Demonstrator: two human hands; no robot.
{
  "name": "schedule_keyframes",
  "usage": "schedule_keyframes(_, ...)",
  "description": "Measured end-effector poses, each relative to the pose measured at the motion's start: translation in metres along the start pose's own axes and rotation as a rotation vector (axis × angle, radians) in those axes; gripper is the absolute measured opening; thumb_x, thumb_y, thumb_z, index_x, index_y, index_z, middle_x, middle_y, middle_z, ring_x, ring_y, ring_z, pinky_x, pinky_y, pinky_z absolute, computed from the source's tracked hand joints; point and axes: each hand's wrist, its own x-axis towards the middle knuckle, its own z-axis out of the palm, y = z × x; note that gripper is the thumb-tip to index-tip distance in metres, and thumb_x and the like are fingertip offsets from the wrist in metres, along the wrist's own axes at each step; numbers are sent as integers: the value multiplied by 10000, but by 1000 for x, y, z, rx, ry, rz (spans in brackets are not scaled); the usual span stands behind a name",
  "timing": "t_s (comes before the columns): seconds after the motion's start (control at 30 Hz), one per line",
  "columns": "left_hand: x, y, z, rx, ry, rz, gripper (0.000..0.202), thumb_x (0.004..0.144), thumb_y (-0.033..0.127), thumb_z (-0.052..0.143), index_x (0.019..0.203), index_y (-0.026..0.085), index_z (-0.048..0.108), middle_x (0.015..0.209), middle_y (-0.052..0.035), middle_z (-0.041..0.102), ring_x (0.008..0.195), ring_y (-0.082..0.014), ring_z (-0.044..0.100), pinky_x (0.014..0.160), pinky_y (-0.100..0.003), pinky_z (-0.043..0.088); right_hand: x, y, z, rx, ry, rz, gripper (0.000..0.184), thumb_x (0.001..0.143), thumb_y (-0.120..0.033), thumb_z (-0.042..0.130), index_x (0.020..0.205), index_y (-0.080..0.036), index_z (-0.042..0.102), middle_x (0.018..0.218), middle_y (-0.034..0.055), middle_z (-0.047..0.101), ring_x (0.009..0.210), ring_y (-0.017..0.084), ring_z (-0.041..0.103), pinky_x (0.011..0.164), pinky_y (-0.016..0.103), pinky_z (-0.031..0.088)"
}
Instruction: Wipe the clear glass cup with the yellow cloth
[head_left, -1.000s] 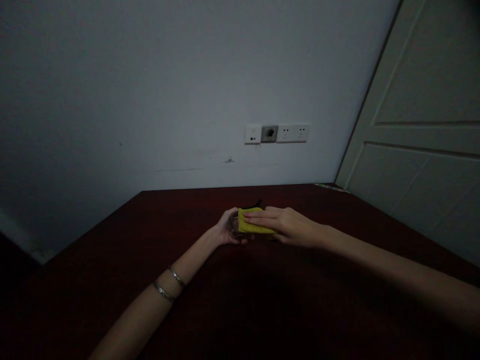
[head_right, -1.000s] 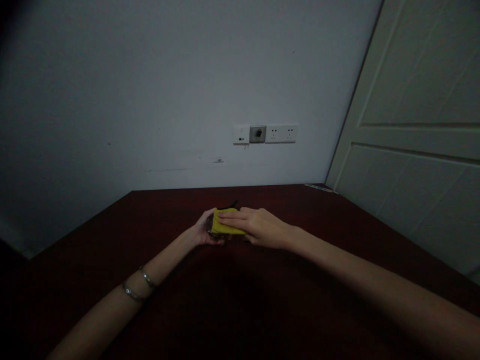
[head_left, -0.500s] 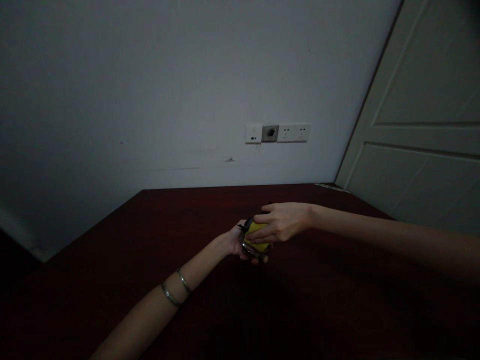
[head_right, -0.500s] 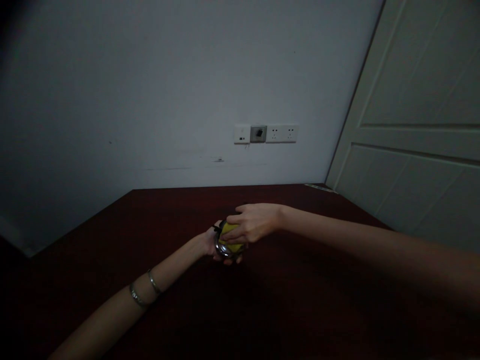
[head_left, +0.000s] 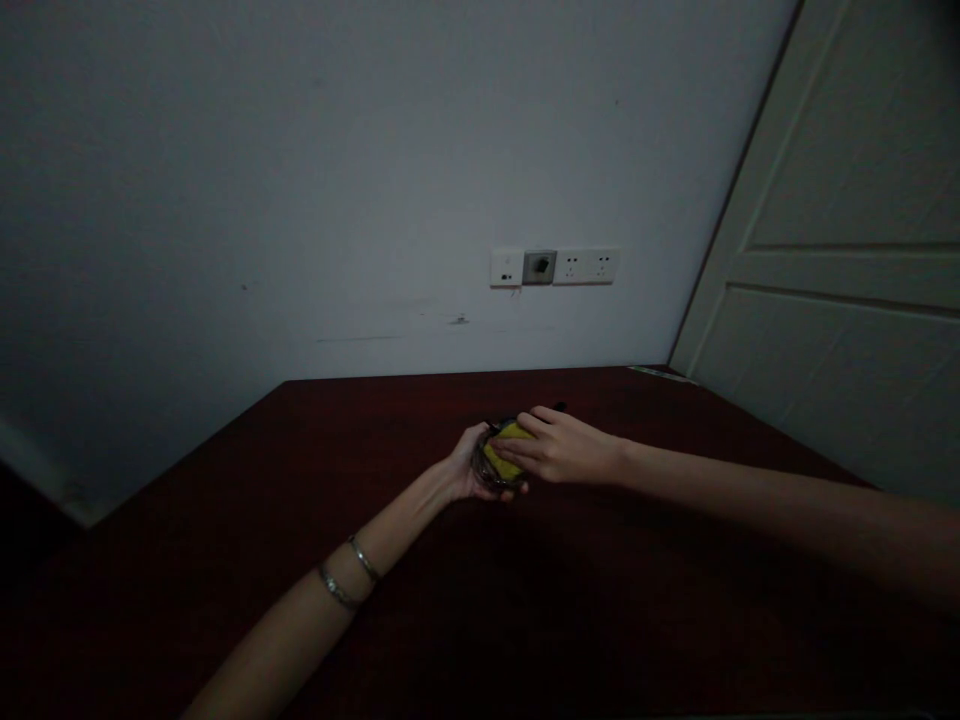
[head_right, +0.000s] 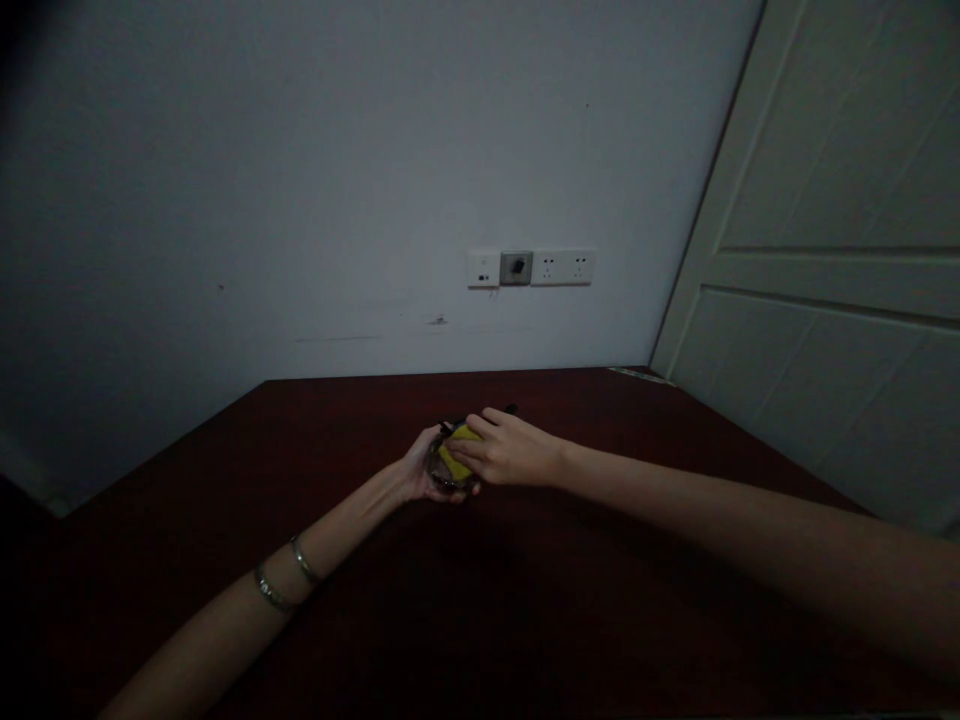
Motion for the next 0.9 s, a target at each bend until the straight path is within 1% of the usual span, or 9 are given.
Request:
schedule_keyframes(0.17, -4, 4, 10, -25, 321, 147, 439, 686, 520, 388, 764, 118, 549, 508, -79, 590, 403, -212, 562, 270, -205, 289, 12, -21, -4, 118, -91, 344, 297, 725, -221, 550, 998, -121, 611, 965, 134, 644, 841, 241, 532, 688, 347, 389)
schedule_keyframes(0.33, -6, 1, 13, -37, 339, 296, 435, 702, 515, 363, 703, 119, 543, 467, -48, 564, 331, -176, 509, 225, -211, 254, 33, -23, -19, 424, -194, 701, 200, 647, -199, 506, 733, -128, 671, 675, 105, 653, 586, 185, 575, 533, 279, 381)
schedule_keyframes(0.4, -6, -1, 14, -54, 326, 362, 434, 705, 510, 358, 709, 117, 544, 464, -43, 561, 320, -160, 495, 228, -209, 262, 37, -18, -19, 690, -170, 820, 206, 605, -170, 481, 684, -133, 668, 626, 85, 642, 545, 170, 572, 492, 260, 377)
schedule_keyframes(0.53, -6, -3, 13, -61, 279, 418, 475, 695, 521, 365, 778, 96, 560, 493, -64, 580, 360, -183, 536, 239, -208, 270, 36, -10, -12, 1447, -87, 1007, 234, 527, -146, 442, 641, -127, 647, 561, 56, 628, 519, 179, 583, 461, 258, 417)
schedule_keyframes(0.6, -6, -2, 12, -67, 264, 435, 507, 695, 531, 357, 828, 88, 566, 539, -82, 603, 379, -205, 555, 233, -215, 267, 30, -6, -8, 1739, 14, 1040, 309, 512, -150, 428, 719, -115, 655, 568, 56, 635, 535, 194, 594, 489, 282, 450)
schedule_keyframes(0.67, -5, -1, 10, -79, 248, 468, 526, 705, 525, 343, 869, 77, 566, 587, -104, 619, 412, -227, 575, 237, -226, 278, 21, 0, -5, 1896, 218, 1025, 392, 527, -159, 423, 840, -97, 651, 647, 74, 659, 589, 201, 608, 548, 300, 473)
schedule_keyframes(0.8, -5, -1, 6, -153, 241, 525, 497, 745, 490, 342, 951, 86, 546, 748, -150, 651, 539, -250, 616, 353, -287, 421, 2, 12, 9, 1783, 689, 1132, 438, 609, -201, 493, 1028, -110, 585, 885, 100, 661, 708, 195, 608, 602, 282, 477)
schedule_keyframes(0.87, -4, -1, 5, -230, 275, 570, 481, 771, 484, 349, 997, 102, 534, 824, -155, 652, 631, -252, 630, 513, -377, 499, -5, 10, 23, 1698, 835, 1272, 442, 629, -230, 533, 1062, -151, 556, 914, 80, 650, 714, 178, 601, 575, 262, 471)
schedule_keyframes(0.9, -4, -1, 5, -273, 295, 605, 471, 782, 484, 355, 1008, 110, 531, 849, -151, 650, 684, -252, 632, 605, -422, 507, -7, 5, 31, 1701, 852, 1333, 439, 639, -241, 545, 1071, -163, 547, 910, 75, 647, 707, 172, 600, 557, 257, 469)
